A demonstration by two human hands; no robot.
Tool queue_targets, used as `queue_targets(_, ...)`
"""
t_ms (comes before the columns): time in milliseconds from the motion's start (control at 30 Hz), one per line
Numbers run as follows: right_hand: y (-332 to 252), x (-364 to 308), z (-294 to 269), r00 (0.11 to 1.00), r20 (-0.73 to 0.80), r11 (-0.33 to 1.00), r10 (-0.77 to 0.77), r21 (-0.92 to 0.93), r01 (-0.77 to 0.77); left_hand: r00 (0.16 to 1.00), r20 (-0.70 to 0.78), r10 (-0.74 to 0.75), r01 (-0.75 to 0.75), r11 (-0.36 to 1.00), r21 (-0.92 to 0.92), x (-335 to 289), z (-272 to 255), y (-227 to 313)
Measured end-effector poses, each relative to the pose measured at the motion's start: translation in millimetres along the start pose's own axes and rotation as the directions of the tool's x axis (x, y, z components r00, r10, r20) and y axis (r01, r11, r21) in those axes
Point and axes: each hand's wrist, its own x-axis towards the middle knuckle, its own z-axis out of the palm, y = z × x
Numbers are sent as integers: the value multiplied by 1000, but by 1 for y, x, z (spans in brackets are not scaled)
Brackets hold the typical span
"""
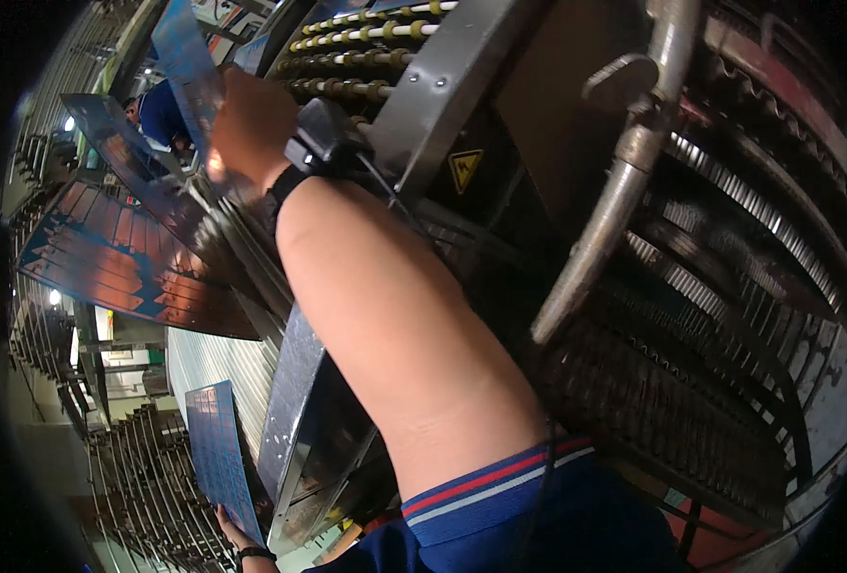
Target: The worker collects processed metal sheets from a conveyor belt and organizes them into vertical storage racks for drying or storage.
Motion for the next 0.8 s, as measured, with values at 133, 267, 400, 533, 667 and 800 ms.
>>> queue_targets(133, 22, -6, -11, 999, 34, 995, 38, -97, -35, 993, -25, -111, 103, 968, -231, -77, 89, 15)
queue_targets(267, 19, 1, 2, 1000, 13, 994, -16, -107, 17, 979, 179, -95, 148, 939, -311, -48, 49, 7)
queue_targets(400, 10, -3, -2, 999, 4, 998, 35, -47, -35, 944, 315, -96, 206, 919, -336, -34, 31, -5)
queue_targets(533, 23, -5, -4, 998, 20, 995, -58, -80, 59, 977, 212, -35, 117, 913, -390, -55, 61, 8)
queue_targets(667, 19, -4, 1, 996, 71, 990, -61, -124, 69, 963, 263, 68, 66, 880, -470, -37, 42, -3)
queue_targets(800, -1, -14, -4, 857, 279, 895, 434, -29, -444, 966, 237, 100, 32, 868, -496, -56, 53, 5)
